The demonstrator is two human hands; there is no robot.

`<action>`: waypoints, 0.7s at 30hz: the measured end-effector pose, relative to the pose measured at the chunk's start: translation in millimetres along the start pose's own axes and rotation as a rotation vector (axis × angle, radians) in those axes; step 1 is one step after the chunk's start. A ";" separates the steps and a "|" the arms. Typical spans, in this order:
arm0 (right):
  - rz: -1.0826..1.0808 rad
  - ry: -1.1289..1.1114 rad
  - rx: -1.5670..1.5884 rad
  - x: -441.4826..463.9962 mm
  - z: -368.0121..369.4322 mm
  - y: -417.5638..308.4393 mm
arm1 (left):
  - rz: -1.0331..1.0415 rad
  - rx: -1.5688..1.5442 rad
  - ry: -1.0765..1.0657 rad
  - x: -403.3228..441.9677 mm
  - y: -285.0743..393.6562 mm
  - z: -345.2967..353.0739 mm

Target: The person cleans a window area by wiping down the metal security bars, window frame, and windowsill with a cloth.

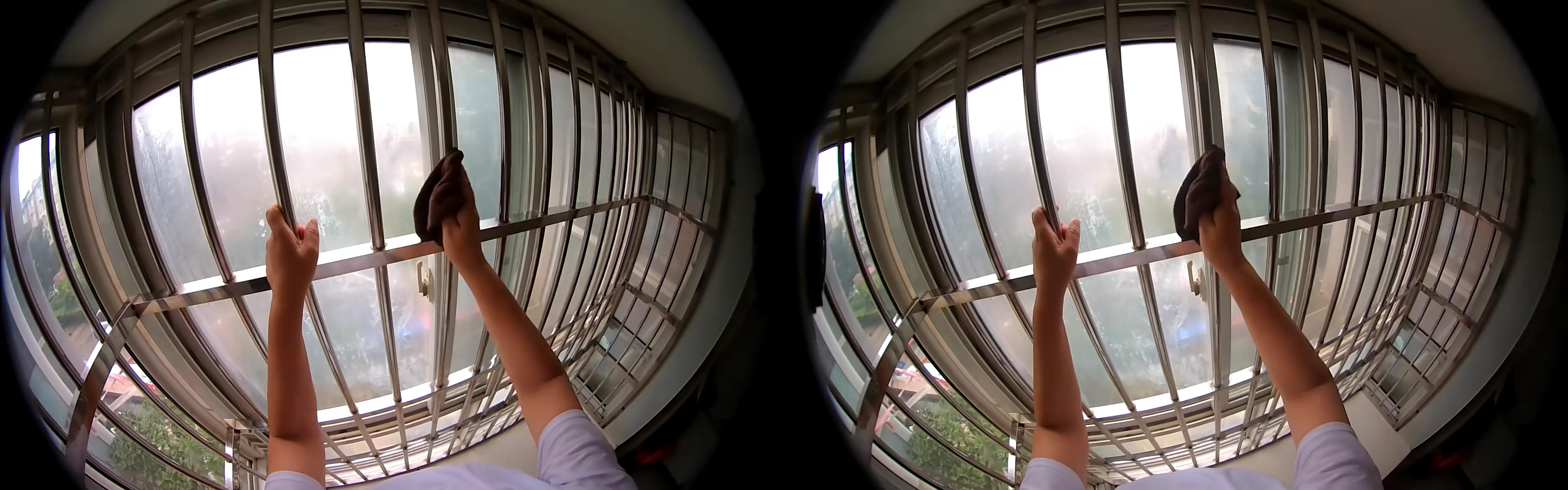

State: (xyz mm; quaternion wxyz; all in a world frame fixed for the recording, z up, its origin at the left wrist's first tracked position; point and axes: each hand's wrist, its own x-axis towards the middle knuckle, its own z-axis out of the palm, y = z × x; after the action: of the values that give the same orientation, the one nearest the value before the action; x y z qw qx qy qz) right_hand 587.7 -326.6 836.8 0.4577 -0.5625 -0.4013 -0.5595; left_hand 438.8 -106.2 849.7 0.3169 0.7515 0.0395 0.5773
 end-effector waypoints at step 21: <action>0.147 0.104 -0.632 326.7 39.0 -22.0 | 0.047 0.101 -0.029 -4.6 3.9 -4.2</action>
State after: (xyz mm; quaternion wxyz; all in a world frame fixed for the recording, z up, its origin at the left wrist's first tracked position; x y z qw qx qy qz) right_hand 593.6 -303.2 1165.7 0.3195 -0.6748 -0.1424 -0.6498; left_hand 432.3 -109.4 848.4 0.2658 0.7755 0.0463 0.5708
